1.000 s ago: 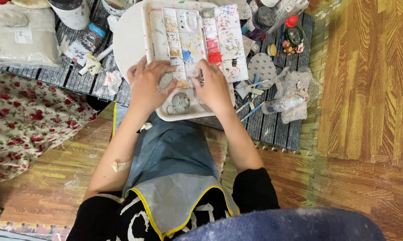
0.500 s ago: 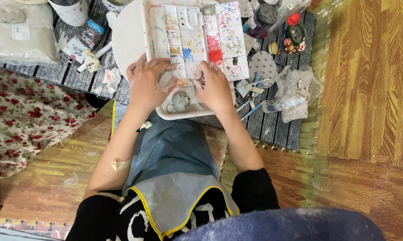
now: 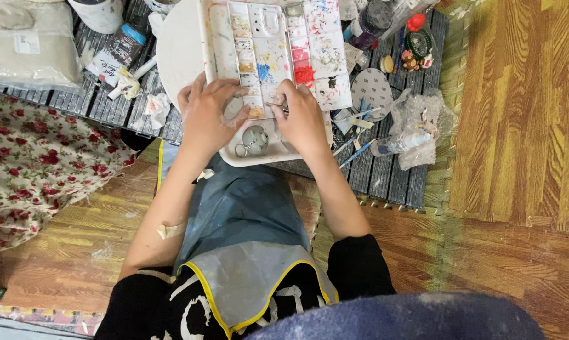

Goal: The person mixes paints on a white palette using a small metal tool. They repeatedly scrape and blend different colors in the palette wells, occasionally adjusting the palette's position.

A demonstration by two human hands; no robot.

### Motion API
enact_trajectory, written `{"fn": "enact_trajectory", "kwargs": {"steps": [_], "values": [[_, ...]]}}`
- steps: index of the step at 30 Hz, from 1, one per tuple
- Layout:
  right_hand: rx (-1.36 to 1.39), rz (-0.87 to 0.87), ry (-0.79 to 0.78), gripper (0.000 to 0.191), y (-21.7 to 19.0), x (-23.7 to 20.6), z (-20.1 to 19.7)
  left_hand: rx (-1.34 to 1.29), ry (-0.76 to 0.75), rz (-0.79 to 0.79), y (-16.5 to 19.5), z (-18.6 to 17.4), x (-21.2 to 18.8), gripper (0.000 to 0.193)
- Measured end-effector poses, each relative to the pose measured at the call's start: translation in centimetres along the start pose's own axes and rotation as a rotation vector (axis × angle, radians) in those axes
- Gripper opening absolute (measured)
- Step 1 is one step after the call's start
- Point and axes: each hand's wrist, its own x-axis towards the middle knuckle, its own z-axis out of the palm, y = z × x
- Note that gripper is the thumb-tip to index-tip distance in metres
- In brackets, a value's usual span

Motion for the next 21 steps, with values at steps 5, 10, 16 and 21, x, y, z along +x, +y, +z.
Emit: {"fn": "enact_trajectory", "kwargs": {"steps": [5,10,16,21], "values": [[-0.004,-0.009,-0.030,0.027,0.2,0.0,0.2,0.006,0.007,0.008,-0.1,-0.2,0.2,0.031],[0.003,0.016,0.097,0.027,0.9,1.3,1.3,-0.001,-0.007,-0.004,0.0,-0.2,0.2,0.033],[0.031,-0.078,0.145,0.030,1.7,2.9,1.8,-0.003,-0.013,-0.014,0.1,-0.5,0.1,0.032],[-0.045,-0.002,0.120,0.029,1.9,1.6,0.0,0.000,-0.005,-0.008,0.2,-0.6,-0.1,0.032]]}}
